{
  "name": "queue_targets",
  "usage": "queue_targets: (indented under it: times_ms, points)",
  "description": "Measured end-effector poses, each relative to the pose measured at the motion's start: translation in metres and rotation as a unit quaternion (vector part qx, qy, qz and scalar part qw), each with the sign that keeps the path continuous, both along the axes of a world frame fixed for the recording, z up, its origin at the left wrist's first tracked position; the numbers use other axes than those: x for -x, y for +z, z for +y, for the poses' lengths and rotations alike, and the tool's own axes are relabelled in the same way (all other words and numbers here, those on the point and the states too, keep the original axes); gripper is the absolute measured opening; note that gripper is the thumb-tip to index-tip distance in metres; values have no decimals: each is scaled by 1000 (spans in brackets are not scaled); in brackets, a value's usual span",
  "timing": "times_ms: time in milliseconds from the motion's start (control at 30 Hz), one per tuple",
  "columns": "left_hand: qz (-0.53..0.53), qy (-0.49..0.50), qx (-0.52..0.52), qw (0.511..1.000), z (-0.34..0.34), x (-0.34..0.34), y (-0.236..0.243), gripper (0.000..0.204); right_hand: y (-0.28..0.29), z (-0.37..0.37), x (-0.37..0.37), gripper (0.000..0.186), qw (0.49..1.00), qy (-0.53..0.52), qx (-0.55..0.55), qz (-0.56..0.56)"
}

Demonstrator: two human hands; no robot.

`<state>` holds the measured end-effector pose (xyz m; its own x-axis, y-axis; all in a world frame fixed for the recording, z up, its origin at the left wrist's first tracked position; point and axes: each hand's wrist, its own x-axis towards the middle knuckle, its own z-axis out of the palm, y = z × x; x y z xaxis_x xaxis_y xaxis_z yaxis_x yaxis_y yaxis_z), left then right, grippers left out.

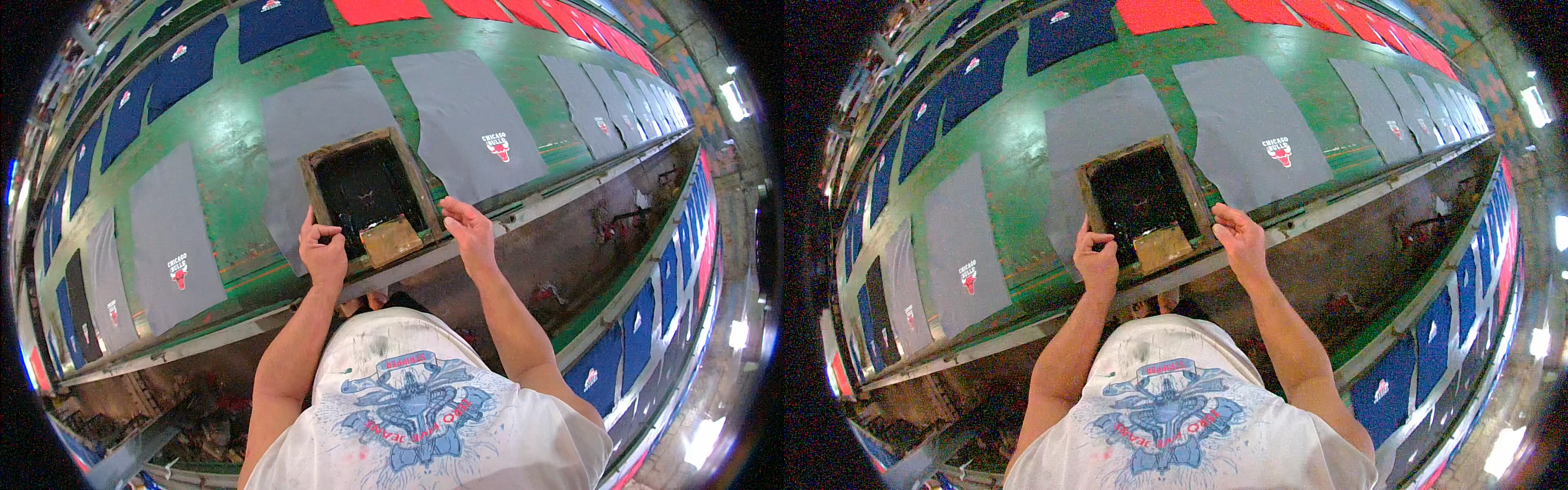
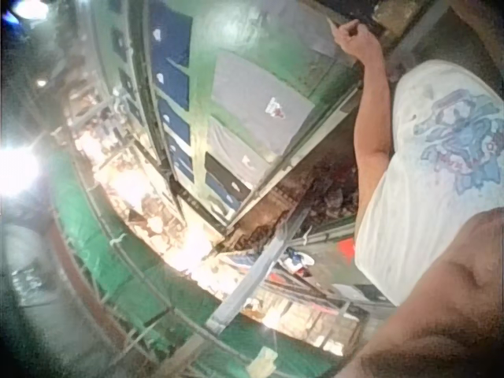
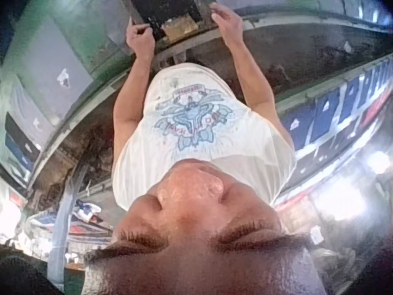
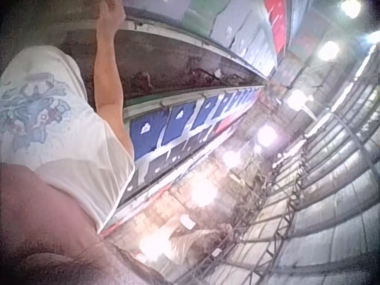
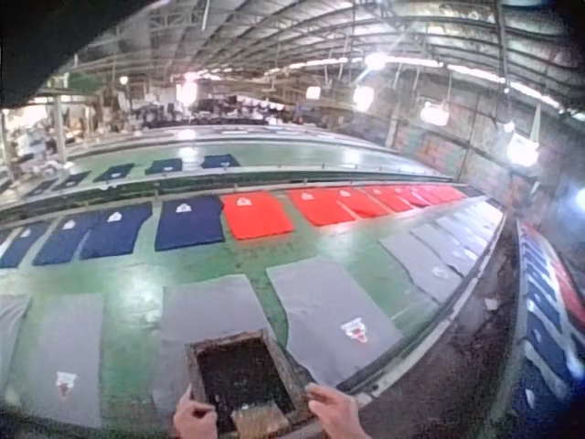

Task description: The person uses a squeegee to pull black ink across a screen-printing frame, imprinting a Chicago Bulls logo onto a series of t-shirts laid out on a green workbench. The shirts are handled one at a time in sequence as the conveyor moves them into position.

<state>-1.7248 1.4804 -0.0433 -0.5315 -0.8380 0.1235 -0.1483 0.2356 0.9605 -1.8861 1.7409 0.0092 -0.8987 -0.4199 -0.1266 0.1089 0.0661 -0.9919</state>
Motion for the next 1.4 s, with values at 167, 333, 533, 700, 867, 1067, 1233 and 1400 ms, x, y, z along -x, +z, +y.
queue_targets:
  times_ms: [167,333,533,700,867,1067,1233,1400]
  points:
    - [0,-3,5,1000,-1,1,-6,10,32,12,-32,42,989,14,-86,117]
    - [5,-3,-10,1000,0,1,-4,10,59,3,-56,52,884,144,-196,399]
    - [4,3,2,1000,2,2,0,8,55,-17,-48,55,820,260,-207,466]
    - [0,1,-4,1000,-1,0,-5,9,42,-21,-27,52,779,322,-182,506]
    - [7,-9,-22,1000,-1,-1,2,9,31,-26,-8,47,752,373,-135,526]
    - [6,5,-55,998,-3,-5,-1,11,27,-34,15,46,728,444,-89,515]
    - [14,-6,-52,999,-11,-9,-11,13,26,-33,24,45,722,464,-62,509]
    - [46,5,-109,993,-7,-8,-9,16,28,-28,25,43,730,465,-52,498]
